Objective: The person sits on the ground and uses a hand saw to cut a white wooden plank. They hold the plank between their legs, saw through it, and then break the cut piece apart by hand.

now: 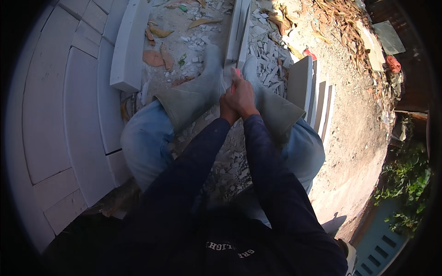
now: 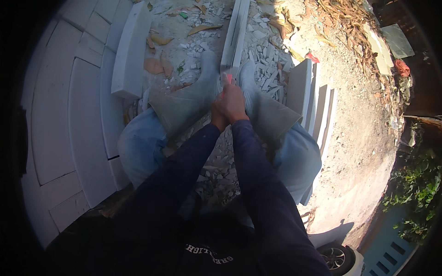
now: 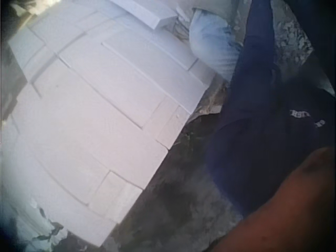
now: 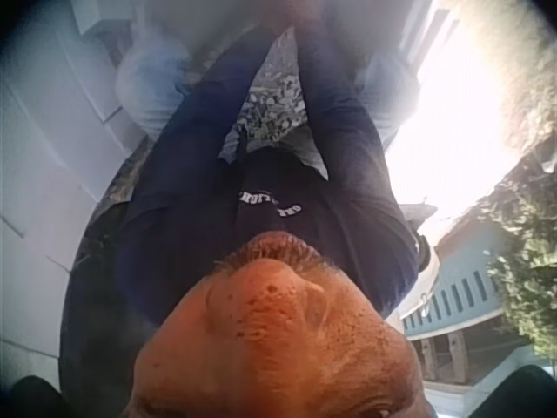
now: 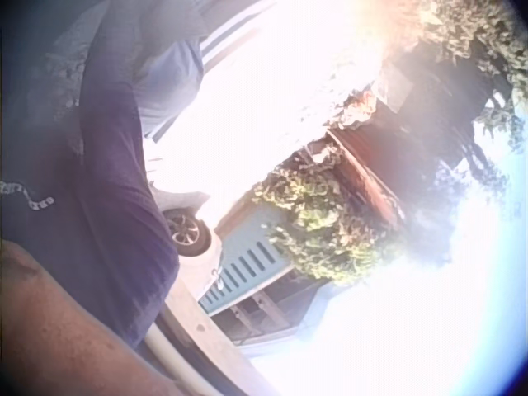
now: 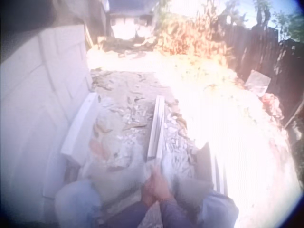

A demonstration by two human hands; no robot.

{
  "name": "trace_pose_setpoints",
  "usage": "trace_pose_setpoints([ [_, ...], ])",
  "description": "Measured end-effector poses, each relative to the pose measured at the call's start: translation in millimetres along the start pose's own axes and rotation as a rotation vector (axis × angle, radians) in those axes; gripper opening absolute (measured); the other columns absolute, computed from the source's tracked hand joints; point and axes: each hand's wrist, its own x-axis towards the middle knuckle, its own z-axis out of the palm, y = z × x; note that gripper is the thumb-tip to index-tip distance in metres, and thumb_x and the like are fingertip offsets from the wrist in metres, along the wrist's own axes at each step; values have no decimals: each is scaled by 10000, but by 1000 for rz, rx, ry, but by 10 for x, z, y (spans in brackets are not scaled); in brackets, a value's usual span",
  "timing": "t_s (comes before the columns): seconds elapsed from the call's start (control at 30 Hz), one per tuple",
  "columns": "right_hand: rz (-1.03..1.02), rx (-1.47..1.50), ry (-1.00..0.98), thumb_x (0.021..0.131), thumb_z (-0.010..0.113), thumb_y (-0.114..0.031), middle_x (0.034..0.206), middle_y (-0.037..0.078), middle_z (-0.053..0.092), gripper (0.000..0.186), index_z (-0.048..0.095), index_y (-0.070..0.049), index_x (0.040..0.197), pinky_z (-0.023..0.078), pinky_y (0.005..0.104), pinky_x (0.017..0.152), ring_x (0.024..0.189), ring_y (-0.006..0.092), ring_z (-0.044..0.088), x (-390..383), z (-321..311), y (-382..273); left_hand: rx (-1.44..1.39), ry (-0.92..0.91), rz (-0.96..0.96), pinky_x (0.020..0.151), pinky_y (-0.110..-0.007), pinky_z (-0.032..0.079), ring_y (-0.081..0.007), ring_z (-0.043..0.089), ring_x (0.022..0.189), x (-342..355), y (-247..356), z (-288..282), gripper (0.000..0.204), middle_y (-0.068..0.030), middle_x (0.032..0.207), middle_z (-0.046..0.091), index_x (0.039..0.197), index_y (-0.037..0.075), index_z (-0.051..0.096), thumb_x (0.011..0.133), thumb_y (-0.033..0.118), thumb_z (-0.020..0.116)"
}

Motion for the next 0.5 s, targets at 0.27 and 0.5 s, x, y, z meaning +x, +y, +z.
trace_pose_setpoints([
  [0.27, -79, 279, 166, 820, 556, -52, 1196, 322, 651, 690, 453, -7, 1501, 516, 465, 935, 1082, 461, 657, -1391, 927, 527, -102, 36, -165, 744, -444, 558, -386, 725, 876, -1539, -101, -44, 328, -221, 918, 726, 1104, 28, 671, 873, 253, 731],
  [0.5, -131, 247, 208, 822, 571, -58, 1136, 341, 654, 661, 487, 13, 1473, 513, 482, 929, 1032, 488, 656, -371, 402, 347, -61, -11, -30, 758, -442, 557, -400, 719, 918, -331, -95, 85, 334, -224, 906, 733, 991, 15, 689, 794, 257, 808],
])
